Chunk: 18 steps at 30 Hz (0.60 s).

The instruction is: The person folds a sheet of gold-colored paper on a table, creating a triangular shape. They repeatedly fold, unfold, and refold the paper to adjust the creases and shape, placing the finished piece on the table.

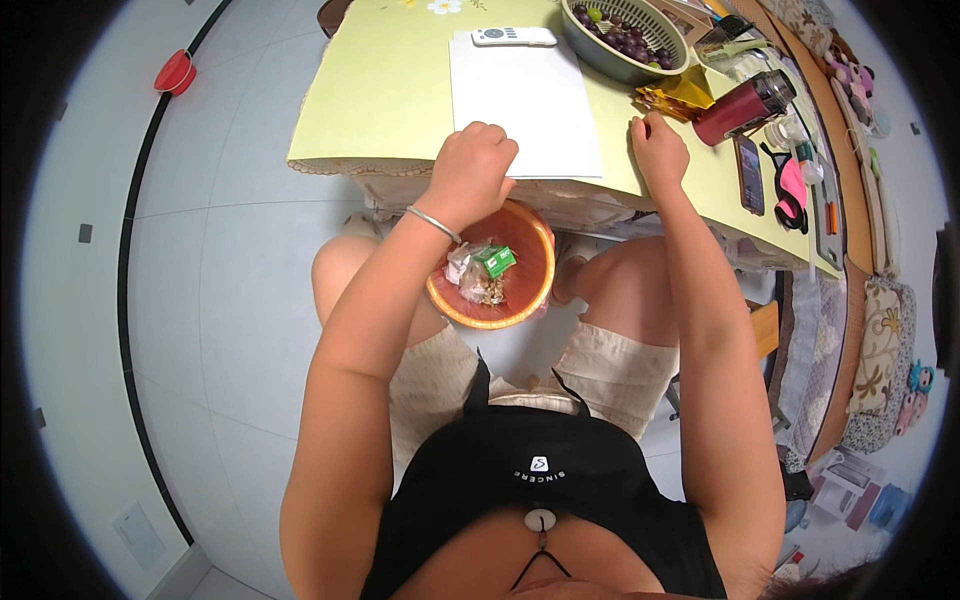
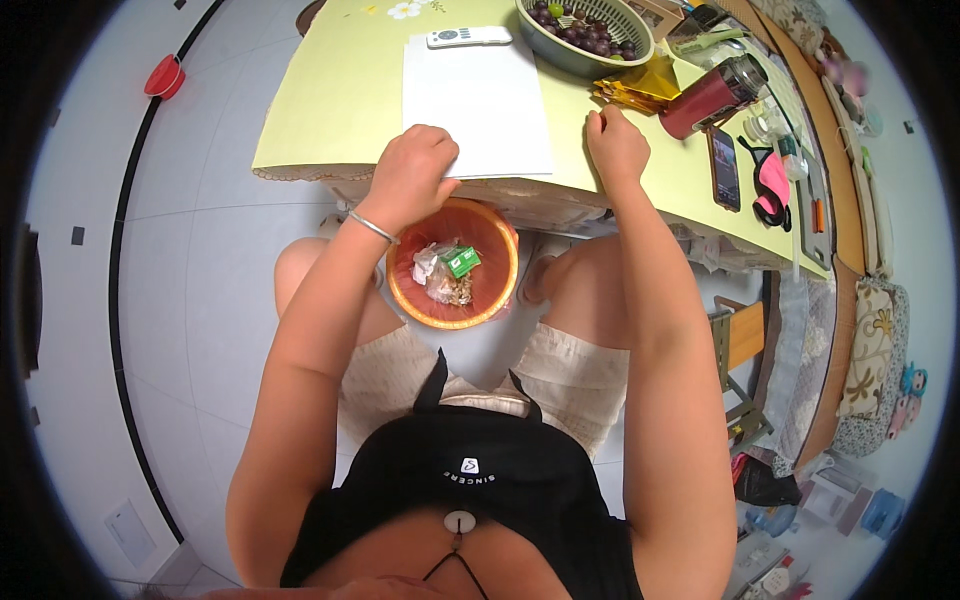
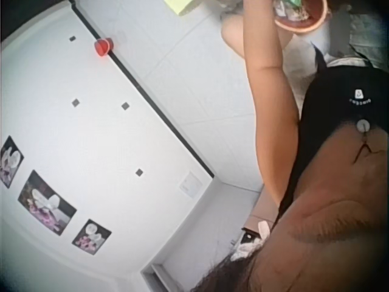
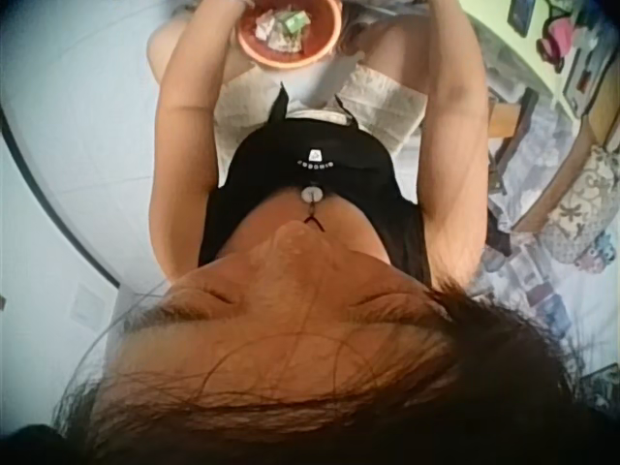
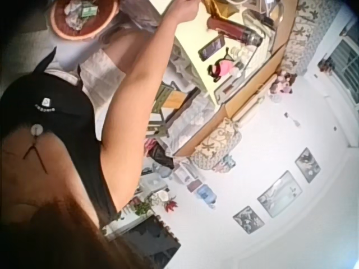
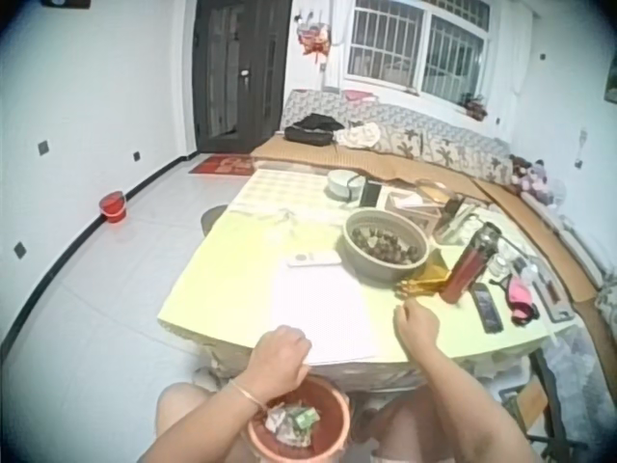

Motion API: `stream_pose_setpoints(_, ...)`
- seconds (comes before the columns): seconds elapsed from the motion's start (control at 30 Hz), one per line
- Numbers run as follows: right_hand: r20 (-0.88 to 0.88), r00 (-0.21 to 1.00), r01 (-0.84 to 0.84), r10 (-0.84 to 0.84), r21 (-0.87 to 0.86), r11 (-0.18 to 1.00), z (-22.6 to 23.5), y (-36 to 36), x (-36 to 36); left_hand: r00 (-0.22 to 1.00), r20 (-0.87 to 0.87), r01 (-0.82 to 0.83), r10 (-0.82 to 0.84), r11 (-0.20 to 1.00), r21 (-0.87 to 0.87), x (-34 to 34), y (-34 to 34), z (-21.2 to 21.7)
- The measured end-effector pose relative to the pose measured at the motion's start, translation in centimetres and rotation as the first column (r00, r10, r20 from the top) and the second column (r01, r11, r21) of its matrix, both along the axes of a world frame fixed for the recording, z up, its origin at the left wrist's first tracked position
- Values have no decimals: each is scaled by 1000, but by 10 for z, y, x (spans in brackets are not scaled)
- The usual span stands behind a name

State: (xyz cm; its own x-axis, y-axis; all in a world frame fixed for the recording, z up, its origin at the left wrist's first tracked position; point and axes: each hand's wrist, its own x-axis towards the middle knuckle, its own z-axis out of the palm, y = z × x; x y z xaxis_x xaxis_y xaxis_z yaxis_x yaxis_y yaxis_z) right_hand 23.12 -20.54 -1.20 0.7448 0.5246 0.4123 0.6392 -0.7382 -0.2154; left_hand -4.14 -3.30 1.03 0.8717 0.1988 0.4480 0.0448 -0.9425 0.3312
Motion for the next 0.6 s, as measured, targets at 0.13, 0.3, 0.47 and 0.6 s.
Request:
stream_pose_setpoints(0.13,5,1000,18,-18,-27,999,0,2,2,999,47,-16,17,999,-32,-1,-2,1)
stream_pose_setpoints(0.3,0,1000,21,-21,-28,999,0,4,2,995,89,-34,34,999,-3,-2,-5,6)
stream_pose_setpoints(0.47,-6,1000,18,-18,-26,1000,4,4,0,990,140,0,1,1000,-12,3,-3,7)
stream_pose_setpoints(0.6,-30,999,28,-29,-31,999,4,4,0,987,160,10,-12,1000,12,7,-8,8)
